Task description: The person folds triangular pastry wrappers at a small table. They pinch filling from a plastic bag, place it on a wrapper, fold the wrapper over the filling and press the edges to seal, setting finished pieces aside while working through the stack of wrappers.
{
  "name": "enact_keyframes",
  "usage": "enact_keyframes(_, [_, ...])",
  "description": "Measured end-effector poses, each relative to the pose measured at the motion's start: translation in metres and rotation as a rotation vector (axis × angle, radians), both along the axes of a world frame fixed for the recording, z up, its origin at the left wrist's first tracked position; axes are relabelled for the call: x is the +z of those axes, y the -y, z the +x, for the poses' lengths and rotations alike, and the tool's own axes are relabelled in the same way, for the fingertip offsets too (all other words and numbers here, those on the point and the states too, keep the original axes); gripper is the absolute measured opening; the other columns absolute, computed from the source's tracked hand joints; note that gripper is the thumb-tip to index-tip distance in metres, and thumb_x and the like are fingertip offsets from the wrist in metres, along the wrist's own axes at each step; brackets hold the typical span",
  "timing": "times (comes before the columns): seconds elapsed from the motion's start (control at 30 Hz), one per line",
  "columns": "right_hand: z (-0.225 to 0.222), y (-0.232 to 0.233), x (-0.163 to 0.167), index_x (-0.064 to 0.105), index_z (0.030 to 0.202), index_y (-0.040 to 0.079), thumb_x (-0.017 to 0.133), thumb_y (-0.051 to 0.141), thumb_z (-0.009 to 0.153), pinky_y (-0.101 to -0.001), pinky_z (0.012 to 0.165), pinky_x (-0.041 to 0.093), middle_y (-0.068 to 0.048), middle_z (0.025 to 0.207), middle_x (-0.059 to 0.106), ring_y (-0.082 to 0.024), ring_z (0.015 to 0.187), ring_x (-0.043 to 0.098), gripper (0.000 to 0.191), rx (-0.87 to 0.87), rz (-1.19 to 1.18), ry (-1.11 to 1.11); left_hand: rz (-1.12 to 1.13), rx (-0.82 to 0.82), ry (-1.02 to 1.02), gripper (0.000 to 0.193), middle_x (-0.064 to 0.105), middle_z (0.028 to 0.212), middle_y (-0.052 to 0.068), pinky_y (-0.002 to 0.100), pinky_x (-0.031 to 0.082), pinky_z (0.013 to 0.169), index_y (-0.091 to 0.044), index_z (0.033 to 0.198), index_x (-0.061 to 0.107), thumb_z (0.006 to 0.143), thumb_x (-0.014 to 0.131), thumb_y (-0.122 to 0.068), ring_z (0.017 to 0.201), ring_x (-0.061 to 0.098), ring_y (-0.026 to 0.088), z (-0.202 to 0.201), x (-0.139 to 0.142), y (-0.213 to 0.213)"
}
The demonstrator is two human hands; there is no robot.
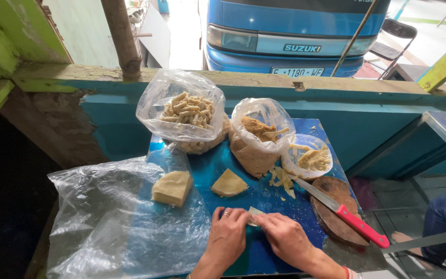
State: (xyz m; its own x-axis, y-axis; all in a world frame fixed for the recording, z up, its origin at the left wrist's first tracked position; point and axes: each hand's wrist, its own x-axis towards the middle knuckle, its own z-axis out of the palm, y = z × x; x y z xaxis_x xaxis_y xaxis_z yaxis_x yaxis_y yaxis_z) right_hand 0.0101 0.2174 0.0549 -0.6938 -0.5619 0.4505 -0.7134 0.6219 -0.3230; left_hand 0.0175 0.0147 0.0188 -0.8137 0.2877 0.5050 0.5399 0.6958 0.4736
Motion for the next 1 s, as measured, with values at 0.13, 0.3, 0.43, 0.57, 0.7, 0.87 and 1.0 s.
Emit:
enact_keyframes(0.13, [-0.037, -0.041, 0.015, 0.074, 0.111, 0.012, 0.073, 0.015, 0.086, -0.0358, 0.084, 0.058, -0.011, 0.108, 0.078, -0.026, 0.097, 0.075, 0.025, -0.212, -0.19, 0.241, -0.111, -0.034, -0.03, 0.021, 0.066, 0.105, 0.007, 0.059, 0.035, 0.104, -0.006, 0.098, 0.068, 0.077, 0.064, -0.005, 0.104, 0.061, 0.029, 0.005, 0.003, -0.001])
enact_keyframes(0.3, [-0.107, -0.109, 0.033, 0.077, 0.107, 0.021, 0.077, 0.038, 0.073, -0.0463, 0.098, 0.044, -0.002, 0.133, 0.063, -0.026, 0.123, 0.055, 0.037, -0.579, 0.412, -0.142, -0.121, -0.006, -0.067, 0.024, 0.067, 0.107, 0.005, 0.063, 0.03, 0.109, -0.006, 0.098, 0.068, 0.075, 0.063, -0.002, 0.105, 0.061, 0.026, 0.006, 0.001, -0.001])
enact_keyframes(0.43, [-0.133, -0.124, 0.013, 0.078, 0.096, 0.026, 0.073, 0.035, 0.08, -0.0435, 0.107, 0.042, 0.008, 0.14, 0.062, -0.02, 0.13, 0.053, 0.019, -0.582, 0.455, 0.023, -0.079, 0.06, -0.048, 0.025, 0.068, 0.11, 0.005, 0.063, 0.028, 0.113, -0.006, 0.101, 0.068, 0.078, 0.062, 0.0, 0.108, 0.061, 0.025, 0.003, 0.0, 0.0])
enact_keyframes(0.57, [-0.136, -0.129, -0.002, 0.072, 0.096, 0.019, 0.071, 0.033, 0.081, -0.0423, 0.107, 0.044, 0.009, 0.141, 0.063, -0.019, 0.13, 0.056, 0.02, -0.608, 0.233, 0.083, 0.051, -0.002, -0.078, 0.031, 0.067, 0.117, 0.009, 0.062, 0.029, 0.111, -0.003, 0.109, 0.068, 0.078, 0.063, -0.003, 0.111, 0.06, 0.028, 0.007, 0.007, -0.002])
enact_keyframes(0.7, [-0.138, -0.131, -0.002, 0.077, 0.093, 0.022, 0.079, 0.034, 0.073, -0.0476, 0.101, 0.04, 0.004, 0.138, 0.06, -0.026, 0.126, 0.053, 0.024, -0.636, 0.362, 0.024, -0.073, -0.15, -0.02, 0.023, 0.065, 0.108, 0.01, 0.072, 0.02, 0.109, -0.004, 0.097, 0.067, 0.074, 0.069, -0.008, 0.109, 0.058, 0.032, 0.01, 0.015, -0.003])
enact_keyframes(0.87, [-0.134, -0.125, 0.011, 0.071, 0.094, 0.013, 0.079, 0.03, 0.073, -0.0446, 0.101, 0.045, 0.001, 0.142, 0.061, -0.027, 0.125, 0.058, 0.028, -0.629, 0.235, 0.095, -0.129, -0.067, -0.066, 0.009, 0.065, 0.102, 0.006, 0.073, 0.019, 0.114, -0.007, 0.086, 0.066, 0.077, 0.069, -0.008, 0.109, 0.06, 0.029, 0.008, 0.015, -0.002])
enact_keyframes(1.0, [-0.101, -0.098, 0.027, 0.072, 0.11, 0.016, 0.069, 0.012, 0.077, -0.0433, 0.105, 0.046, -0.006, 0.14, 0.062, -0.027, 0.124, 0.06, 0.033, -0.428, -0.055, 0.074, -0.082, -0.015, -0.098, 0.009, 0.067, 0.106, 0.007, 0.071, 0.021, 0.112, -0.007, 0.084, 0.067, 0.075, 0.068, -0.008, 0.106, 0.061, 0.028, 0.006, 0.008, 0.001])
